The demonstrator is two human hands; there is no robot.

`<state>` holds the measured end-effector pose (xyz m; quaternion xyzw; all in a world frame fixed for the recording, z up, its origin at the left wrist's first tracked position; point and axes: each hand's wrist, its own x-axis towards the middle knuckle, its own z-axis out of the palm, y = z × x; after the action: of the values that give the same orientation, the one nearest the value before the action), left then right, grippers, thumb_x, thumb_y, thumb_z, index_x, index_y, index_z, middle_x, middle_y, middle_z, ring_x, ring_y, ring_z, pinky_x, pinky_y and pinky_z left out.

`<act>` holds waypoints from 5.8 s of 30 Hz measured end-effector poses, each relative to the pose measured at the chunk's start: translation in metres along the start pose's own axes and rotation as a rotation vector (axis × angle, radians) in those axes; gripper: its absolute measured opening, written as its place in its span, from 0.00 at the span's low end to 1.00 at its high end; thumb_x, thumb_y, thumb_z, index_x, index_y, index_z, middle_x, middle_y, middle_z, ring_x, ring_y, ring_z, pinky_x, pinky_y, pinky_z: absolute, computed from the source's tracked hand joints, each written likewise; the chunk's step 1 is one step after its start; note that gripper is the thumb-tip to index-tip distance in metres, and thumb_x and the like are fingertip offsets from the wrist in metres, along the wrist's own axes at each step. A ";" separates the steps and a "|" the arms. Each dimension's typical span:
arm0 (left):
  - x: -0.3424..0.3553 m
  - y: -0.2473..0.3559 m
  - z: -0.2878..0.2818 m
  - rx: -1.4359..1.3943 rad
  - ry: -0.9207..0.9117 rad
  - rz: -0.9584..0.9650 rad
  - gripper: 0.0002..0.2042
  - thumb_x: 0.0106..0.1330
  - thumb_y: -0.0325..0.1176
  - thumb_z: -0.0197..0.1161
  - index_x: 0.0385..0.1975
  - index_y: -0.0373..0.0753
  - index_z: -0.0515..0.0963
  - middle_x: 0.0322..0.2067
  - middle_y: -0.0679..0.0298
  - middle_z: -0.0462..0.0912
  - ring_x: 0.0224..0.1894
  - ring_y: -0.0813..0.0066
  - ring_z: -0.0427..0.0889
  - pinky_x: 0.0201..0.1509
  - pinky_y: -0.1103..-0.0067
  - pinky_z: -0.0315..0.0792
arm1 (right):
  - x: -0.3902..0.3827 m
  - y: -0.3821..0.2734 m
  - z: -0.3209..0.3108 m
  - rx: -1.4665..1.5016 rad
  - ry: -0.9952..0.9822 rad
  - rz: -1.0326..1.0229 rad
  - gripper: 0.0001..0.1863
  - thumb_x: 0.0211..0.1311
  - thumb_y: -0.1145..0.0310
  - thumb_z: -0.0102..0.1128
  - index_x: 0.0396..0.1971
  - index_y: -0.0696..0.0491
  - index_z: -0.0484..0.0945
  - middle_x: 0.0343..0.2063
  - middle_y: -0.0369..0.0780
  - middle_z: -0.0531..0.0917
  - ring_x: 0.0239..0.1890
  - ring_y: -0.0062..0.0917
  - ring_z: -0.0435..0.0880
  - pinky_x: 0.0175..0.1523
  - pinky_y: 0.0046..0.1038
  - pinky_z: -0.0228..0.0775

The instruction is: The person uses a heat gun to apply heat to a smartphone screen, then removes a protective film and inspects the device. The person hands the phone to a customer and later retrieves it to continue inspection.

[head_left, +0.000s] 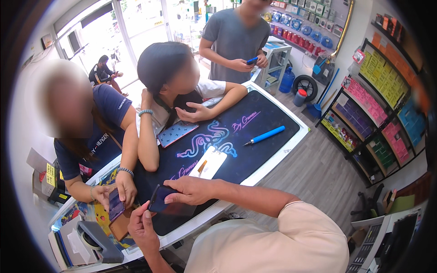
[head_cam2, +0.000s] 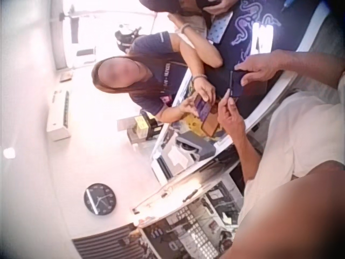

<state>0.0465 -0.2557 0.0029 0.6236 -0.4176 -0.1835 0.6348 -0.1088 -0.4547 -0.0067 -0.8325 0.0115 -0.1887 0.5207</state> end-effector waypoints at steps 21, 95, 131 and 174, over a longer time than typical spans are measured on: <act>0.004 0.011 -0.008 0.456 -0.248 -0.039 0.08 0.77 0.30 0.62 0.45 0.32 0.83 0.27 0.68 0.82 0.28 0.85 0.73 0.33 0.83 0.66 | 0.015 -0.016 -0.038 -0.433 -0.239 -0.167 0.26 0.73 0.46 0.62 0.34 0.57 0.74 0.22 0.48 0.82 0.30 0.52 0.84 0.34 0.47 0.72; -0.014 0.016 0.129 -0.843 -0.128 -0.452 0.39 0.80 0.65 0.47 0.72 0.33 0.66 0.54 0.56 0.83 0.54 0.69 0.84 0.59 0.75 0.78 | -0.084 -0.025 -0.077 -0.662 0.329 -0.718 0.23 0.50 0.76 0.69 0.47 0.39 0.92 0.53 0.32 0.85 0.38 0.24 0.82 0.41 0.25 0.79; -0.016 -0.030 0.036 -1.781 -0.252 -0.165 0.10 0.84 0.37 0.51 0.41 0.40 0.74 0.31 0.62 0.77 0.30 0.69 0.79 0.36 0.74 0.74 | -0.104 0.008 0.000 -0.056 0.379 0.003 0.13 0.66 0.81 0.61 0.48 0.58 0.87 0.38 0.42 0.88 0.39 0.29 0.87 0.46 0.29 0.78; -0.565 0.051 -0.258 -0.357 1.280 0.250 0.52 0.55 0.49 0.85 0.79 0.47 0.61 0.51 0.67 0.77 0.48 0.76 0.80 0.60 0.74 0.73 | 0.004 -0.155 0.415 0.141 -0.363 -0.207 0.17 0.75 0.73 0.59 0.59 0.59 0.81 0.42 0.38 0.85 0.40 0.16 0.81 0.45 0.19 0.74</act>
<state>-0.1028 0.3429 -0.0865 0.4419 0.0084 0.2306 0.8669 0.0029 -0.0269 -0.0311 -0.8110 -0.1812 -0.0884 0.5492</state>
